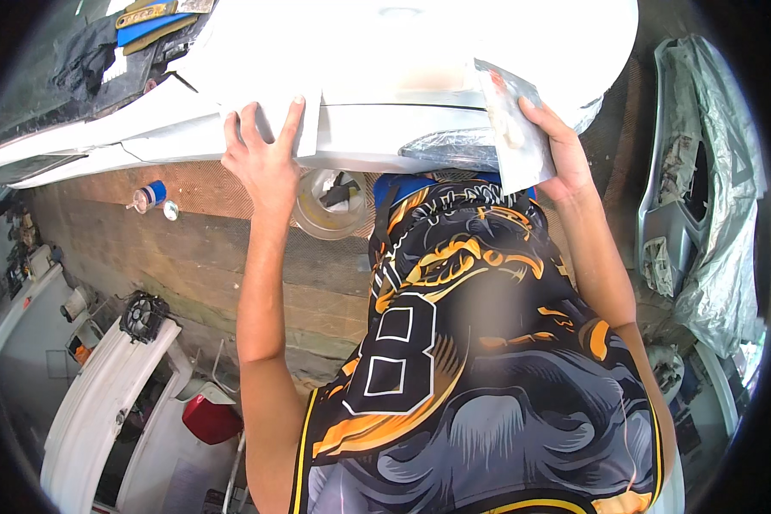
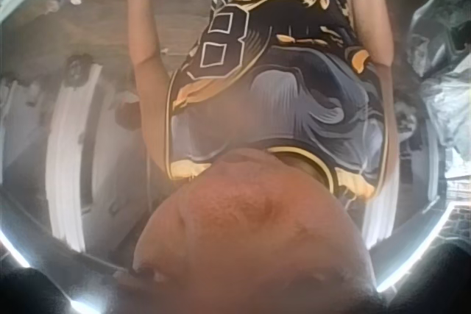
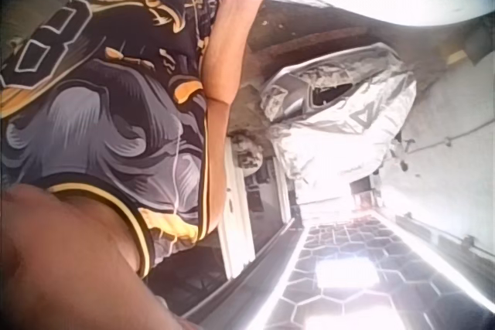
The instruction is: The person sands the hood of a white car using two sanding blocks, moving them in overlapping strokes across the surface. The person occasionally pauses to reposition the blocks and continues sanding different areas of the hood.
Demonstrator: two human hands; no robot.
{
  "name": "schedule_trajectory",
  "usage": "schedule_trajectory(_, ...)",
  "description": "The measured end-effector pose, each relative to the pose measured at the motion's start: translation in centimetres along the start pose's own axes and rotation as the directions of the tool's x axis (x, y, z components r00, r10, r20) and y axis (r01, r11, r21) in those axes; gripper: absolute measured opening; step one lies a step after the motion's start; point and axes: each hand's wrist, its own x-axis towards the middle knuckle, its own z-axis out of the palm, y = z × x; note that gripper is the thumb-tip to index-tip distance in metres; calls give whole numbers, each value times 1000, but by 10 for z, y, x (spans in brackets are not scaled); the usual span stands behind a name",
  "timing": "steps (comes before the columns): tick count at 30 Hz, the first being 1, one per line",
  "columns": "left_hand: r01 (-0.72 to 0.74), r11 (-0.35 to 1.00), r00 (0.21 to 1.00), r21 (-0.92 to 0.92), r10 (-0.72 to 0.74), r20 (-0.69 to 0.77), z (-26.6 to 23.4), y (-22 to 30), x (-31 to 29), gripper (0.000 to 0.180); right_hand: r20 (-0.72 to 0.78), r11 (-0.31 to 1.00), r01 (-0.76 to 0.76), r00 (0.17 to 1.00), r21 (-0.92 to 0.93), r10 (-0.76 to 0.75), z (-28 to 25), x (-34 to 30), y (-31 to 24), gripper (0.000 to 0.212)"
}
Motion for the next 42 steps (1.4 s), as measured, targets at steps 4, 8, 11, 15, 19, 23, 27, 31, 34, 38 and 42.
schedule_trajectory(4, 17, 997, 999, -70, -20, -45, 11, 1, -13, 82, 69, 1000, -16, 998, 2, 16, 6, 2, 3, 53)
schedule_trajectory(8, 15, 995, 999, -97, -18, -30, 6, 7, -32, 81, 103, 1000, -9, 995, -12, 10, 9, 0, 7, 57)
schedule_trajectory(11, 24, 957, 999, -289, -31, -21, -38, 25, -37, 78, 86, 999, -31, 996, 7, 30, 9, 1, 12, 60)
schedule_trajectory(15, 10, 505, 1000, -863, 0, 12, -95, 70, -27, 68, 155, 986, -147, 979, 83, 133, 31, 12, 36, 59)
schedule_trajectory(19, -141, 427, 982, -893, 175, -72, -122, 122, -24, 65, 275, 923, -336, 920, 189, 278, 59, 9, 48, 47)
schedule_trajectory(23, -171, 630, 977, -758, 208, -47, -96, 105, -27, 67, 186, 977, -185, 969, 110, 163, 57, -3, 31, 47)
schedule_trajectory(27, -116, 818, 950, -563, 258, 179, -90, 80, -26, 85, 184, 982, -121, 979, 147, 93, 24, -11, 8, 54)
schedule_trajectory(31, -52, 844, 966, -534, 178, 186, -94, 79, -14, 90, 154, 980, 157, 973, 122, -175, 10, -18, -27, 54)
schedule_trajectory(34, -2, 917, 975, -400, 91, 203, -102, 84, 5, 95, 102, 972, 144, 981, 184, -164, -19, -11, -30, 54)
schedule_trajectory(38, 29, 986, 971, -167, 12, 239, -103, 85, 29, 95, 12, 983, 103, 994, 153, -106, -41, -15, -19, 57)
schedule_trajectory(42, 29, 977, 965, -213, 28, 261, -112, 88, 40, 93, -16, 981, 63, 998, 184, -61, -57, -16, -5, 58)
